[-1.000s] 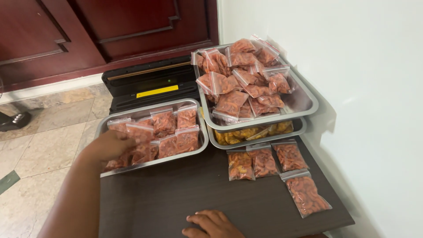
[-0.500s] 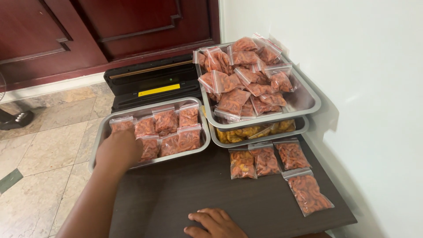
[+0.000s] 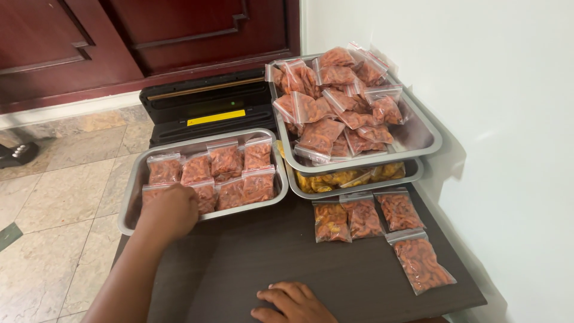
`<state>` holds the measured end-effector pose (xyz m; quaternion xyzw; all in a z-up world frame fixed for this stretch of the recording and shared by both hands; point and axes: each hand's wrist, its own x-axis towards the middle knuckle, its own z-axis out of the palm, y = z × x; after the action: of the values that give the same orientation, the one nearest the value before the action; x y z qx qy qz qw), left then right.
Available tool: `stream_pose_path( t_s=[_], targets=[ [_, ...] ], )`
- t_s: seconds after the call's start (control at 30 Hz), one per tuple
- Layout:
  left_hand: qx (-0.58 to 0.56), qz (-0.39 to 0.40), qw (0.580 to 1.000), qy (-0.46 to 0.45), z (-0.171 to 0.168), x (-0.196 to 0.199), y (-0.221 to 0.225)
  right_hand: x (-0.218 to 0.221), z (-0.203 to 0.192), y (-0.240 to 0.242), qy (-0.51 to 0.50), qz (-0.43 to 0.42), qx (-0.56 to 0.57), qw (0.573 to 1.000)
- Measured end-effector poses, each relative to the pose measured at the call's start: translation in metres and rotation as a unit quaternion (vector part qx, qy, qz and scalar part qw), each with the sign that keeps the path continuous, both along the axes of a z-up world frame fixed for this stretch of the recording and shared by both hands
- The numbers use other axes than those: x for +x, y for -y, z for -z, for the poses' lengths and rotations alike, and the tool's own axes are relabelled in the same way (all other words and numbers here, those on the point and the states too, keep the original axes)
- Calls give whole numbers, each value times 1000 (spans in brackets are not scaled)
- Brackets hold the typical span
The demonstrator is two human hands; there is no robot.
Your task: Sorting and arranging small plastic bags of food into metal trays on a workspace.
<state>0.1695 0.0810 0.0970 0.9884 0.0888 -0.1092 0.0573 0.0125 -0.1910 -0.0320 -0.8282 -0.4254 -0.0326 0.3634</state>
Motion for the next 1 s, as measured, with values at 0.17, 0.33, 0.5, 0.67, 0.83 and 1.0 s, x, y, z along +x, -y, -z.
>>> stream_pose_path(
  t_s=[0.17,0.33,0.5,0.67,0.83,1.0],
  targets=[
    [-24,114,949,292,19,-34,10,6,24,5,67,-11,56,996],
    [-159,186,916,320,60,-97,51,18,-31,47,42,84,123,988],
    [-175,137,958,178,112,-125,71,34,-62,124,128,304,38,943],
    [-127,188,924,309,150,-139,78,25,-94,192,-202,541,-316,753],
    [-153,193,927,282,141,-147,84,35,-39,224,-238,540,-371,717],
    [-197,206,923,257,139,-150,83,42,-8,170,-185,432,-450,759]
  ],
)
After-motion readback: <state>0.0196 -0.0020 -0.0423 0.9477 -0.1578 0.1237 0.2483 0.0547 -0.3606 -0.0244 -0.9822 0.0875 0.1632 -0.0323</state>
